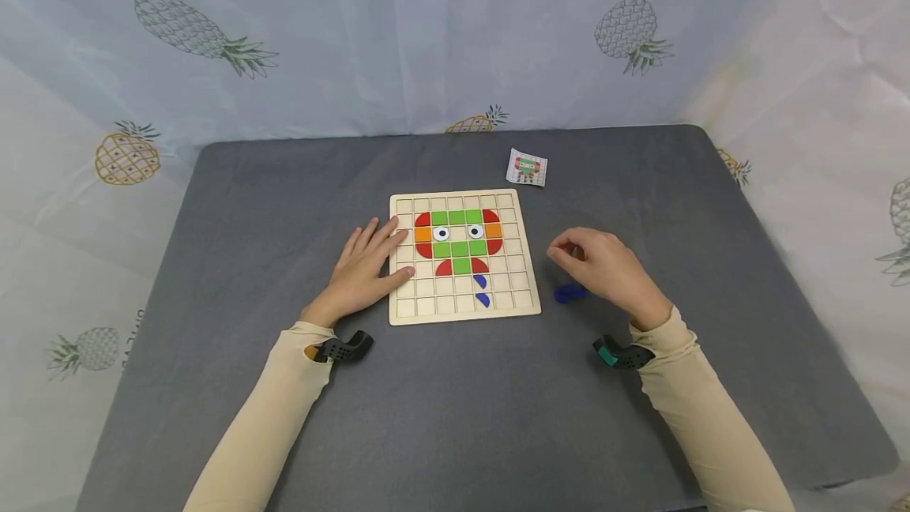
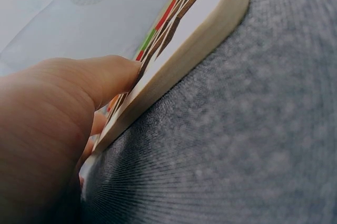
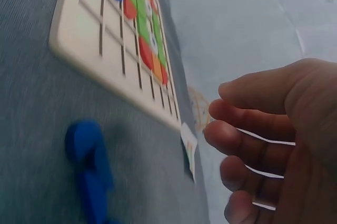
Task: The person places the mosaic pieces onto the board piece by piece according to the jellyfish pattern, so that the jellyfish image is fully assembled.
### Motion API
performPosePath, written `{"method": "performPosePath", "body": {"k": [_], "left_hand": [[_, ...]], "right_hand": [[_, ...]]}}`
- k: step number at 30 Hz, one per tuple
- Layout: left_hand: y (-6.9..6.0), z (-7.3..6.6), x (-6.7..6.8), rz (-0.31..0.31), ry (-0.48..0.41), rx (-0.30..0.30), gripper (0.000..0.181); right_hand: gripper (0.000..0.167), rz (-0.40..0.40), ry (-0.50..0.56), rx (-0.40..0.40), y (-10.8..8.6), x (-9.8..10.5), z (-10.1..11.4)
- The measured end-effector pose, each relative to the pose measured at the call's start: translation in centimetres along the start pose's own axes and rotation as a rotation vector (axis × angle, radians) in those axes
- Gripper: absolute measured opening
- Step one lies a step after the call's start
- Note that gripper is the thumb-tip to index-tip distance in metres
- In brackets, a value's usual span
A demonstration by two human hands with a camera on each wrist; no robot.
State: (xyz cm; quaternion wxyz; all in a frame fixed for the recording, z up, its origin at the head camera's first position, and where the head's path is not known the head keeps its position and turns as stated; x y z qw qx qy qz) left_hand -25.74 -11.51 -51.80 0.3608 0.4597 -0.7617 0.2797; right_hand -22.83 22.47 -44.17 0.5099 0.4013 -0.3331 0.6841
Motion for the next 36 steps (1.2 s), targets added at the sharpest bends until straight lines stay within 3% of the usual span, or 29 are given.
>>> {"method": "performPosePath", "body": {"k": [13,36], "left_hand": [[-0.1,0.0,0.1,-0.008,-0.004,-0.014,0.075],[-0.1,-0.2,0.1,0.003,0.000,-0.014,0.076]], "right_hand": [[0.021,0.065,-0.001,0.058,-1.9,0.2,-2.3],[0.019,0.180,-0.122,0.016,-3.7,-1.1,-4.8]]}}
Point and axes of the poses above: each hand's wrist, its own y-axis towards the middle knuckle, its own x-axis out of the back of the hand, z = x × y, the point moved 6 cm from there along y, towards the middle knuckle, and after that the axes turned 2 degrees about -y, right-handed, at the moved point
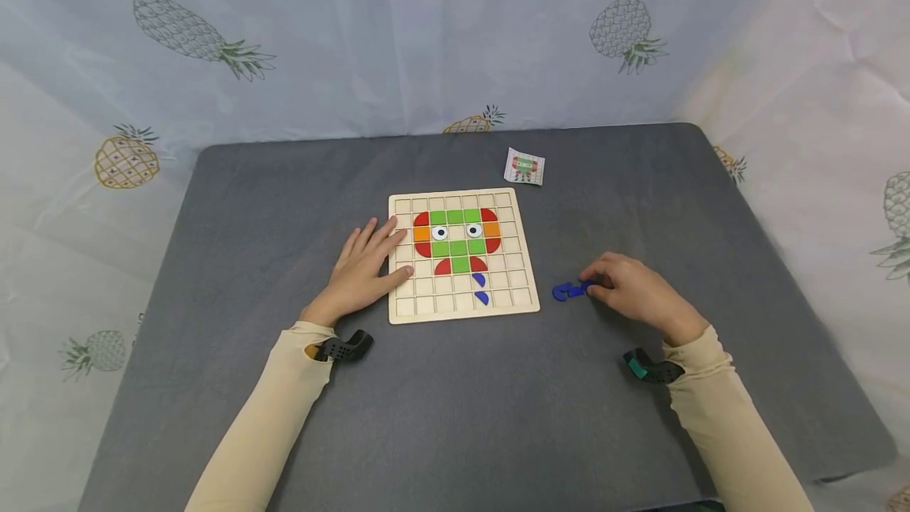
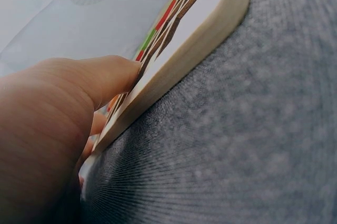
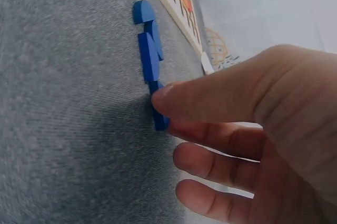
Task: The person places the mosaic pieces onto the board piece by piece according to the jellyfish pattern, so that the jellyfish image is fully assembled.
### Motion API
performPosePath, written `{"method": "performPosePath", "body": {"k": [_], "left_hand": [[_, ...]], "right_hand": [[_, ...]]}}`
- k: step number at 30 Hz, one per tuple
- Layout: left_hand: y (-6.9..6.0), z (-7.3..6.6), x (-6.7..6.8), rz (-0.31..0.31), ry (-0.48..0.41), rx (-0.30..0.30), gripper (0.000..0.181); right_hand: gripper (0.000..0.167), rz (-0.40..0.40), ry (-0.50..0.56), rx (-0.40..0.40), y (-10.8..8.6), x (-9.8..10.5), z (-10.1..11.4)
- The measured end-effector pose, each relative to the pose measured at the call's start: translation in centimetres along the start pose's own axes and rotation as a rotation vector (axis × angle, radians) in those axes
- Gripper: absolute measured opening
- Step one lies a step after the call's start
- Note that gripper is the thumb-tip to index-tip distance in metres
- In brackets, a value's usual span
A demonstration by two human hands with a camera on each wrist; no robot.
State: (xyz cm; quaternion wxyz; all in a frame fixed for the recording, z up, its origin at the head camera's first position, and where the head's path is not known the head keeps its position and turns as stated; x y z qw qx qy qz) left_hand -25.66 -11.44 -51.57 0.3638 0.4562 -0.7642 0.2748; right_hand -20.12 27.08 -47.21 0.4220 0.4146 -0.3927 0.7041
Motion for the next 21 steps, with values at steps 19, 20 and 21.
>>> {"method": "performPosePath", "body": {"k": [19,20,21], "left_hand": [[0.0,-0.2,0.2,0.002,0.000,-0.007,0.075],[0.0,-0.1,0.2,0.003,0.001,-0.007,0.075],[0.0,-0.1,0.2,0.003,0.003,-0.009,0.075]], "right_hand": [[0.019,-0.101,0.102,0.041,1.7,2.5,1.1],[0.019,-0.108,0.109,0.043,1.9,2.8,1.4],[0.020,-0.113,0.117,0.043,2.2,3.0,1.7]]}}
Point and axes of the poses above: each hand's wrist, its own y-axis towards the middle knuckle, its own x-axis out of the back of the hand, z = x × y, the point moved 6 cm from there along y, towards the middle knuckle, and after that the axes turned 2 degrees about -y, right-handed, at the moved point
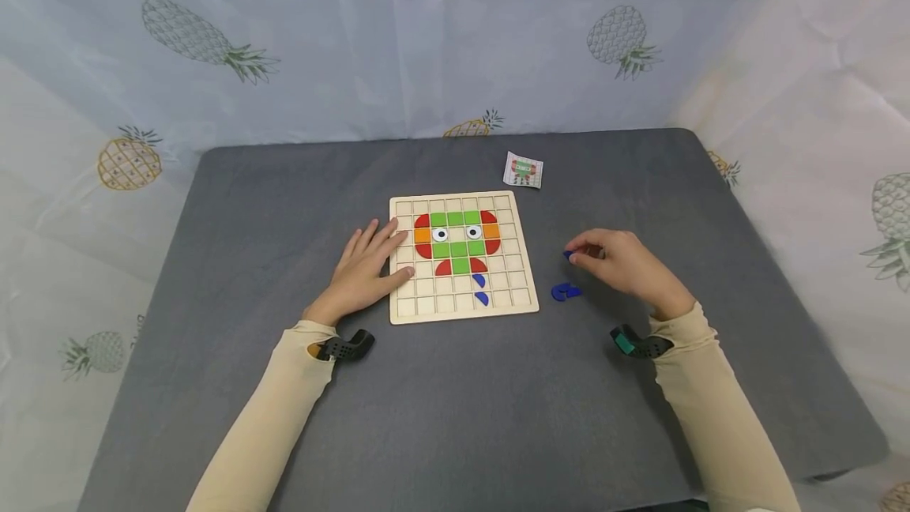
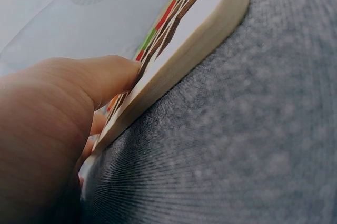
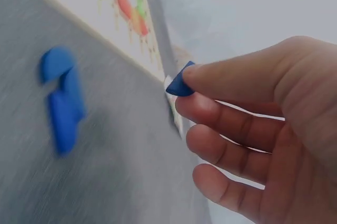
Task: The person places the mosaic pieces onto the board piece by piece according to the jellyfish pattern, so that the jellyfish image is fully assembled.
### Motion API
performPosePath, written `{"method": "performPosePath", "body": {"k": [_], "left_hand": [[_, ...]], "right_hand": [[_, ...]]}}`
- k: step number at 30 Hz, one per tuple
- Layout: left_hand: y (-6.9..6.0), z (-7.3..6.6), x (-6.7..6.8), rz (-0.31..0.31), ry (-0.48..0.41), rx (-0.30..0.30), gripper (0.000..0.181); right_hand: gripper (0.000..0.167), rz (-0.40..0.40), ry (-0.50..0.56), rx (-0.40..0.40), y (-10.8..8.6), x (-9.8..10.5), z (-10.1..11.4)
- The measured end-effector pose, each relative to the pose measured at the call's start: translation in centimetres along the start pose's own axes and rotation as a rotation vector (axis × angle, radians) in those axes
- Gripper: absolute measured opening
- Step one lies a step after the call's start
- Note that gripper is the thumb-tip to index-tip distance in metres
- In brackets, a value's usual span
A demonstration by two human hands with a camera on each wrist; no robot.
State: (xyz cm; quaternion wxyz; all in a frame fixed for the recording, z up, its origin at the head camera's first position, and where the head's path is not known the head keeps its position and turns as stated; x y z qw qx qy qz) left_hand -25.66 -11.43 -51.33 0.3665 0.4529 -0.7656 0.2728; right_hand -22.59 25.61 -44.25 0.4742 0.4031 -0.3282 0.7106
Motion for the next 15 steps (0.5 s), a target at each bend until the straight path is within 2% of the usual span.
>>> {"method": "performPosePath", "body": {"k": [11,15], "left_hand": [[0.2,0.2,-0.2,-0.012,0.007,0.000,0.075],[0.0,0.2,-0.2,-0.014,0.003,0.003,0.075]], "right_hand": [[0.019,0.003,0.076,-0.003,3.5,0.4,3.7],[0.015,0.004,0.139,0.016,4.5,0.2,5.2]]}}
Point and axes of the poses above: each hand's wrist, its own y-axis towards the middle knuckle, its own x-axis out of the back of the hand, z = x × y, the point moved 6 cm from there along y, towards the middle knuckle, and after that the axes turned 2 degrees about -y, right-handed, at the moved point
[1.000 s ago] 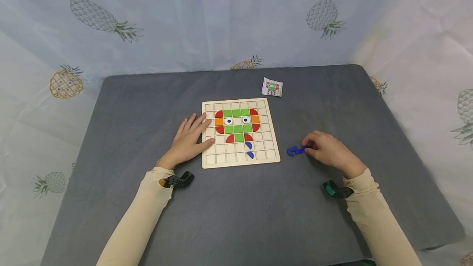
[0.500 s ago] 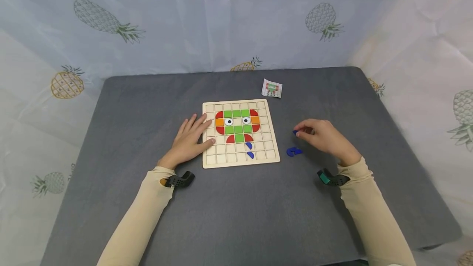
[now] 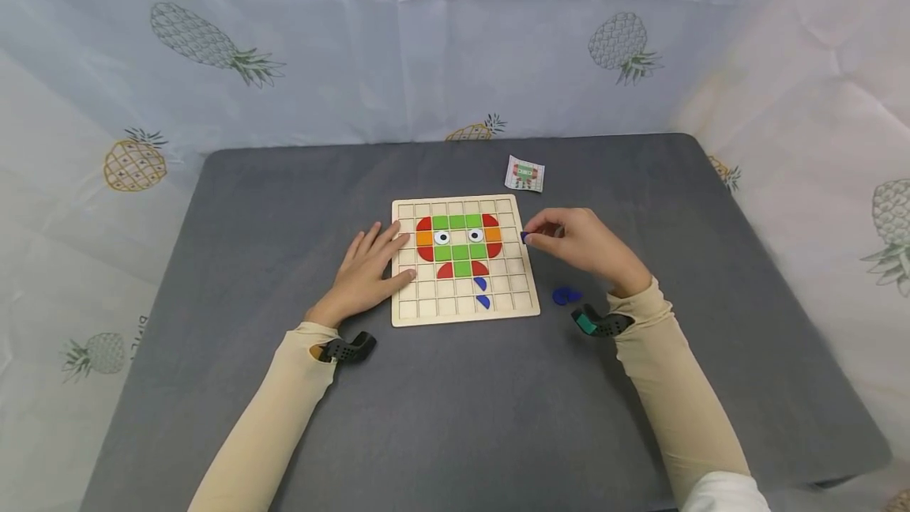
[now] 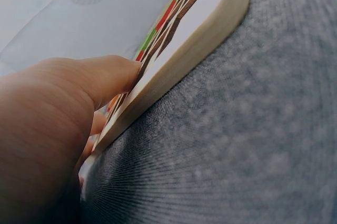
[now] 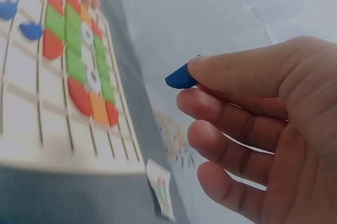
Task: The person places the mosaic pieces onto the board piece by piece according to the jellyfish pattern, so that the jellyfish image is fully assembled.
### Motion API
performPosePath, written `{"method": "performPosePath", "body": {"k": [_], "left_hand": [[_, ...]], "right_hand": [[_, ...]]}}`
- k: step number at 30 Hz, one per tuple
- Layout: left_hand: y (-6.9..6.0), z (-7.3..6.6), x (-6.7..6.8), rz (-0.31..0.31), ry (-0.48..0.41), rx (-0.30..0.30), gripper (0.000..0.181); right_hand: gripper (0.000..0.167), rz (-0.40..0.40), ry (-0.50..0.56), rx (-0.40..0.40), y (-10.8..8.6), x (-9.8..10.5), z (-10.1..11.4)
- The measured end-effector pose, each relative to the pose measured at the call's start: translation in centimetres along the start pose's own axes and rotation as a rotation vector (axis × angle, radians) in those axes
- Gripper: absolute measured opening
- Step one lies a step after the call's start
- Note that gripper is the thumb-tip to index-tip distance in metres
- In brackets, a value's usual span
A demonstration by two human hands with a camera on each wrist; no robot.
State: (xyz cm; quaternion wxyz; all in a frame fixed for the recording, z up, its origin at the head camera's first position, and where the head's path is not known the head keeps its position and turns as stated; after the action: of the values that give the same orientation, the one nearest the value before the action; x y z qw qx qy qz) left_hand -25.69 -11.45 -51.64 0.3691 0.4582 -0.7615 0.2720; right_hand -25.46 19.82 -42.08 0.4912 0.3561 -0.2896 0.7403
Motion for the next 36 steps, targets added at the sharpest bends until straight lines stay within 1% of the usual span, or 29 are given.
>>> {"method": "performPosePath", "body": {"k": [4,8,11,15,18,23,31,34,36], "left_hand": [[-0.1,-0.1,0.1,-0.004,-0.010,-0.005,0.075],[-0.1,-0.2,0.1,-0.007,-0.012,-0.009,0.074],[0.0,-0.2,-0.1,-0.007,-0.010,-0.008,0.074],[0.1,-0.1,-0.1,-0.011,-0.008,-0.008,0.074],[0.0,-0.1,0.0,-0.012,-0.006,-0.004,0.074],[-0.1,-0.1,0.1,-0.009,-0.002,0.003,0.074],[0.1,-0.1,0.0,-0.017,0.004,0.001,0.074],[0.0,0.0,0.0,-0.016,0.002,0.007,0.074],[0.0,0.0,-0.1,-0.012,0.006,0.012,0.074]], "right_hand": [[0.010,0.010,0.064,0.035,1.0,-0.5,1.5],[0.010,0.027,0.076,0.065,2.0,-1.4,2.8],[0.012,0.047,0.080,0.086,2.5,-2.3,3.4],[0.014,0.089,0.097,0.089,3.1,-3.7,3.5],[0.015,0.131,0.096,0.072,3.4,-5.1,3.5],[0.014,0.187,0.045,0.072,3.7,-7.2,3.9],[0.013,0.235,-0.038,0.026,3.5,-8.7,4.6],[0.014,0.246,-0.038,0.019,3.4,-9.3,4.8],[0.016,0.251,-0.035,0.000,3.3,-9.7,4.9]]}}
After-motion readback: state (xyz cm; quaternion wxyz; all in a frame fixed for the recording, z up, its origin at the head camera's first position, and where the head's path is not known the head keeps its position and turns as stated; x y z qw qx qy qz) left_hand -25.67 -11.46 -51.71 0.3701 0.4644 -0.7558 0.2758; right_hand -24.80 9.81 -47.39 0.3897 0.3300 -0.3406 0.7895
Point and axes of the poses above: each hand's wrist, its own y-axis towards the middle knuckle, its own x-axis out of the back of the hand, z = x × y, the point moved 6 cm from there along y, towards the middle knuckle, and after that the axes turned 2 degrees about -y, right-handed, at the moved point
